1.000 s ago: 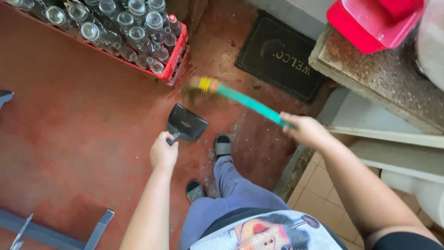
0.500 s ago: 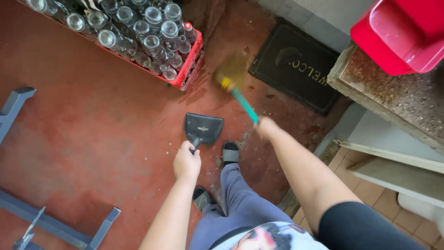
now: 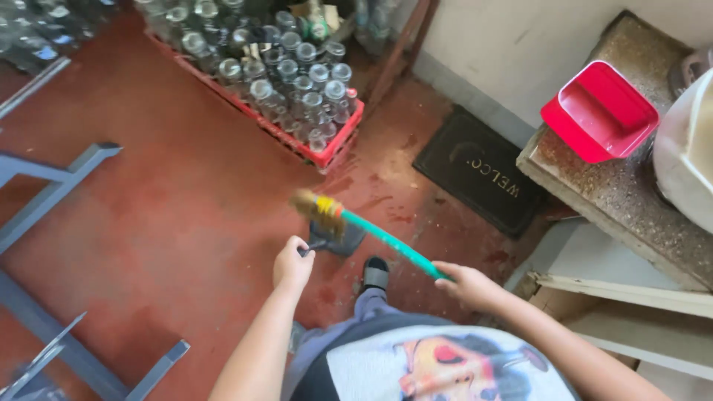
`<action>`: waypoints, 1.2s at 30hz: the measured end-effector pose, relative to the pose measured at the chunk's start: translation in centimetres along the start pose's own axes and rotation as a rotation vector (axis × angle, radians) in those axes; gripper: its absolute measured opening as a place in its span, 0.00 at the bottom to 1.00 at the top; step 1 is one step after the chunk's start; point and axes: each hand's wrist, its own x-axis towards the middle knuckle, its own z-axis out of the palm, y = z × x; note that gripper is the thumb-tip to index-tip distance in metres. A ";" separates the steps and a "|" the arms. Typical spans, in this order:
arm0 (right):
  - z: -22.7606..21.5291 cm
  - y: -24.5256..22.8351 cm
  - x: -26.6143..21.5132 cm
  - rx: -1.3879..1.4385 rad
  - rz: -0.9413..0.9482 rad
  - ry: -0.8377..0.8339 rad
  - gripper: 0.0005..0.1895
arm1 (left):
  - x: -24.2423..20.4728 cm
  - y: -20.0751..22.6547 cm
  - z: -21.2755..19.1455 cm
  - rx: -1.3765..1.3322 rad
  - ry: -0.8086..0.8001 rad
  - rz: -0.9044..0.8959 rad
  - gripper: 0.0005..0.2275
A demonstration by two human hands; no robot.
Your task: The person sweeps the floor of a room using a broom and dustpan. They move around various items, including stacked crates of bottles and gym equipment, to clean different areas of the red floor.
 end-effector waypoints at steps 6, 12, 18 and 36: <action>2.9 -9.4 -8.7 0.095 -0.103 0.121 0.36 | -8.7 -4.8 -11.5 -0.168 0.173 0.083 0.10; 10.5 -12.2 -3.6 0.421 -0.125 0.127 0.32 | -15.9 -11.0 -22.0 -0.595 0.490 0.179 0.16; 15.5 -19.6 -3.2 0.669 -0.326 0.101 0.30 | -15.4 -19.7 -26.9 -1.327 0.515 0.240 0.12; 16.2 -42.3 -0.7 0.384 -0.452 0.152 0.29 | -5.3 -20.5 -41.3 -1.194 1.041 0.345 0.15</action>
